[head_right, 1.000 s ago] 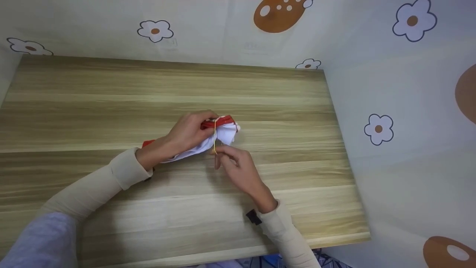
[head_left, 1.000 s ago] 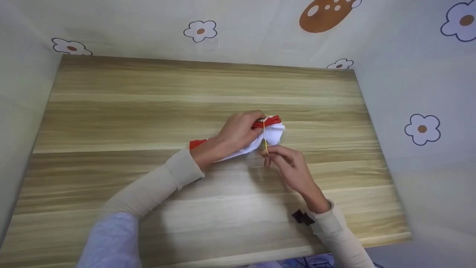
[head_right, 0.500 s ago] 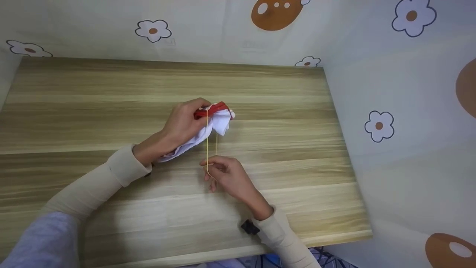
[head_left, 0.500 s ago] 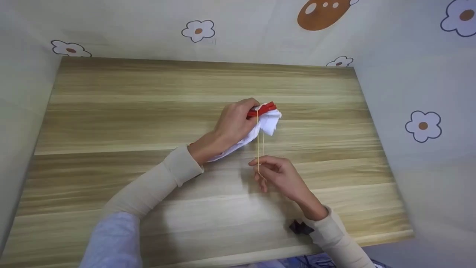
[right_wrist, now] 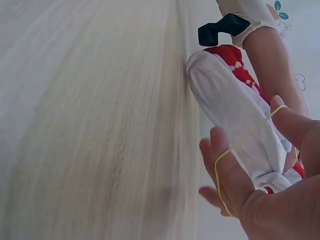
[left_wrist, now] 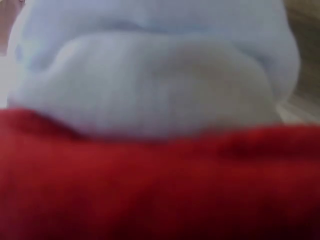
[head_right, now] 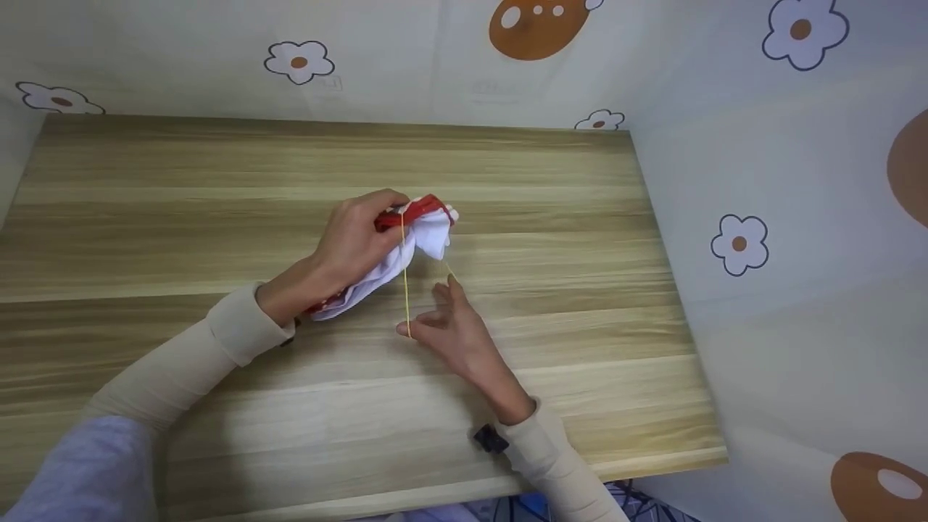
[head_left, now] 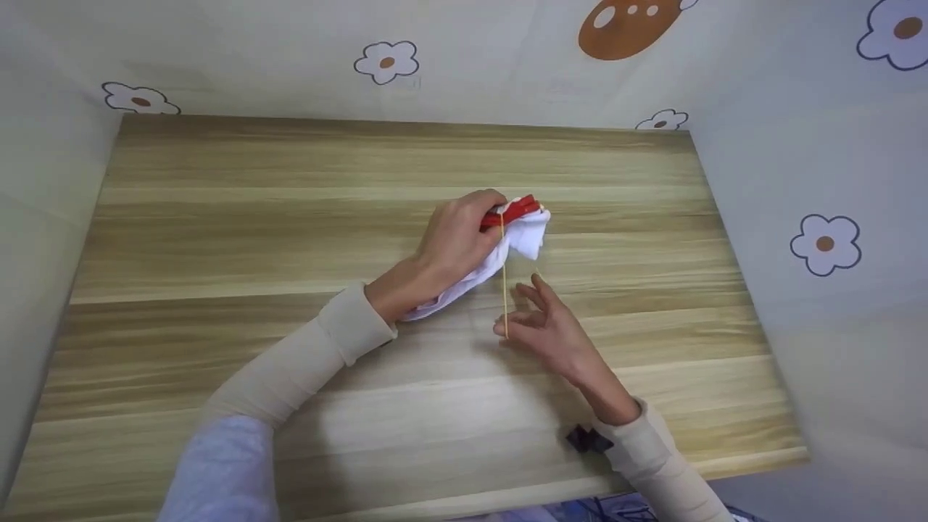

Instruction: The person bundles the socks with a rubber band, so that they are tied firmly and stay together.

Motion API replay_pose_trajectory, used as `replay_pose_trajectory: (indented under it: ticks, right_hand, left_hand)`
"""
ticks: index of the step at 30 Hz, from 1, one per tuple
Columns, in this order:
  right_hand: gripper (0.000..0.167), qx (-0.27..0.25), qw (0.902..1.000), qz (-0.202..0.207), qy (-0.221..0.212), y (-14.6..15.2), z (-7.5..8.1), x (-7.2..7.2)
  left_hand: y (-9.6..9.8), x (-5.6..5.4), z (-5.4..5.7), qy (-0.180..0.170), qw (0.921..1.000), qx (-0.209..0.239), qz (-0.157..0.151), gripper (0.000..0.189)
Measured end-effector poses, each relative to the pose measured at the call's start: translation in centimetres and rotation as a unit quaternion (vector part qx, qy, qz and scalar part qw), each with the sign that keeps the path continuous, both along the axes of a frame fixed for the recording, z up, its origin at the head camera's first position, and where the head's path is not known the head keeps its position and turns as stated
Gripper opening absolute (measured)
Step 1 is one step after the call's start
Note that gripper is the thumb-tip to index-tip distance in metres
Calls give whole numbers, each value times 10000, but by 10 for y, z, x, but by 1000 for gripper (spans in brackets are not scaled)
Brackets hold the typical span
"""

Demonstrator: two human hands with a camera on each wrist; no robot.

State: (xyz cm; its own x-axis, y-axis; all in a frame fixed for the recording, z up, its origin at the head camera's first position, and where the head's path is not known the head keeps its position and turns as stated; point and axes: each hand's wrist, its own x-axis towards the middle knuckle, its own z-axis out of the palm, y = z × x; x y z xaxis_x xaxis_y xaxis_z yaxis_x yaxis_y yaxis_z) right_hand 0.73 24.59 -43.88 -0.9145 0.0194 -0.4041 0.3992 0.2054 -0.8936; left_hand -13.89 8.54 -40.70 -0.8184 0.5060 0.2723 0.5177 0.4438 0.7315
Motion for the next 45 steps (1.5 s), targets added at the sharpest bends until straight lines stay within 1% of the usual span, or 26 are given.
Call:
replay_pose_trajectory:
  ticks: [7, 10, 13, 15, 17, 19, 23, 24, 26, 30, 32, 34, 35, 38, 39, 41, 42, 44, 45]
  right_hand:
    - [120, 379, 9978, -431, 343, 3, 1, -2]
    - [126, 570, 9954, -454, 627, 4, 1, 0]
    - [131, 914, 9883, -349, 1167, 6, -1, 3]
    - [133, 1231, 9784, -216, 1648, 7, -3, 5]
    - [132, 1678, 9627, -84, 2123, 7, -4, 6]
    - [129, 2298, 9404, 96, 2505, 8, -5, 7]
    - [118, 3260, 9014, 466, 2810, 10, -6, 8]
    - [115, 3487, 8901, 581, 2877, 11, -6, 9]
    - [110, 3762, 8735, 791, 2987, 12, -7, 11]
    - [104, 4240, 8323, 1222, 3355, 12, -10, 13]
    - [100, 4399, 8136, 1421, 3526, 11, -12, 13]
    - [96, 4558, 7923, 1604, 3724, 10, -12, 13]
    - [93, 4651, 7802, 1667, 3836, 9, -12, 13]
    - [87, 4909, 7471, 1806, 4101, 9, -7, 12]
    - [85, 4972, 7384, 1826, 4174, 9, -4, 11]
    - [83, 5048, 7285, 1850, 4245, 10, 3, 9]
    - [83, 5074, 7274, 1869, 4225, 11, 7, 8]
    - [84, 5084, 7286, 1859, 4197, 13, 13, 6]
    - [84, 5070, 7310, 1846, 4177, 14, 15, 5]
  left_hand:
    - [0, -1, -2, 19, 10000, 66, 34, 27]
    - [0, -1, -3, -15, 10000, 89, 25, 28]
    - [0, -1, -5, 4, 10000, 97, 20, 27]
    - [0, -2, -7, 2, 10000, 95, -19, 27]
    - [0, -2, -10, -9, 9999, 93, -78, 26]
    - [0, -1, -11, -67, 9999, 92, -128, 26]
    - [0, -1, -13, -196, 9997, 47, -97, 25]
    - [1, -1, -13, -244, 9997, 25, -81, 25]
    - [1, -2, -13, -353, 9994, -27, -30, 25]
    - [2, -5, -11, -626, 9979, -175, 60, 27]
    - [2, -6, -9, -747, 9968, -236, 133, 28]
    - [3, -7, -8, -864, 9956, -297, 202, 30]
    - [4, -7, -7, -899, 9951, -334, 227, 30]
    - [6, -5, -9, -947, 9940, -510, 191, 31]
    - [6, -4, -11, -935, 9938, -580, 143, 30]
    - [7, -1, -14, -863, 9938, -693, 37, 29]
    - [7, 1, -16, -803, 9941, -725, -11, 28]
    - [7, 4, -18, -670, 9951, -713, -106, 27]
    - [7, 6, -20, -601, 9957, -685, -167, 25]
